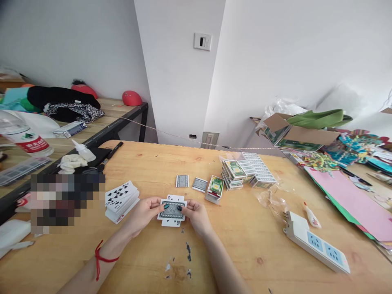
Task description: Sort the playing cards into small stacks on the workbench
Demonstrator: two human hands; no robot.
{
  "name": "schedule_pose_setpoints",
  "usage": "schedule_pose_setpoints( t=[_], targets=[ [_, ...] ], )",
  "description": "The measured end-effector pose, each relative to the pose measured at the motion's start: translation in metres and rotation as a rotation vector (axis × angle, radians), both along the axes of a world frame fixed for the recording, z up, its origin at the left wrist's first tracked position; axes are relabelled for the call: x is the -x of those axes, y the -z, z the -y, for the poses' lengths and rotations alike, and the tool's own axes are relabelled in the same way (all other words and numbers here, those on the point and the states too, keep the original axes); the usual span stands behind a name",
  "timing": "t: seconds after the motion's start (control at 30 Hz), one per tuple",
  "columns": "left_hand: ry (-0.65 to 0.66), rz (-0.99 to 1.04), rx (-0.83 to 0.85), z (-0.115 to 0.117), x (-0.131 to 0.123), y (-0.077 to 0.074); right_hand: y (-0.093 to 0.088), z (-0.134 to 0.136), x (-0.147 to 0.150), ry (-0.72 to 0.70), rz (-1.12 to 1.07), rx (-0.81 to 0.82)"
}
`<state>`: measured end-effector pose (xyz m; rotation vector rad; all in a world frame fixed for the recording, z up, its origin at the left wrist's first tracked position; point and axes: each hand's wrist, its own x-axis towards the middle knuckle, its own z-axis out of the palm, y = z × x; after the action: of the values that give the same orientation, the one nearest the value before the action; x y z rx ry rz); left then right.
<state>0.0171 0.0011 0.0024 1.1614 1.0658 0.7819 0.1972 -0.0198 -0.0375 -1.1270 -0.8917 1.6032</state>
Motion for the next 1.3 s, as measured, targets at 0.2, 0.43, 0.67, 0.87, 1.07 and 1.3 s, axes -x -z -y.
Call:
schedule_pose_setpoints(
  t=[0.2, 0.43, 0.67, 0.87, 1.07, 1.3],
  targets=[
    [0.04, 0.033, 0.03, 0.001, 0.001, 0.002, -0.003, 0.0, -0.001, -0.015, -0.065, 0.032],
    [0.032, -0.048, -0.027, 0.0, 0.002, 0.001, -0.007, 0.0, 0.0, 0.019, -0.024, 0.023],
    [0.079, -0.27, -0.204, -0.005, 0.006, 0.009, -0.006, -0.001, -0.001, -0.058, 0.229, -0.097],
    [0.102, -0.321, -0.228, -0.005, 0.009, 0.009, -0.006, 0.005, 0.003, -0.105, 0.342, -0.191],
    [0.179, -0.405, -0.287, -0.002, 0.009, -0.005, -0.003, 0.003, 0.004, -0.094, 0.378, -0.201],
    [0.189, -0.489, -0.348, 0.0, 0.009, -0.007, -0.008, 0.004, 0.003, -0.077, 0.595, -0.254]
  ],
)
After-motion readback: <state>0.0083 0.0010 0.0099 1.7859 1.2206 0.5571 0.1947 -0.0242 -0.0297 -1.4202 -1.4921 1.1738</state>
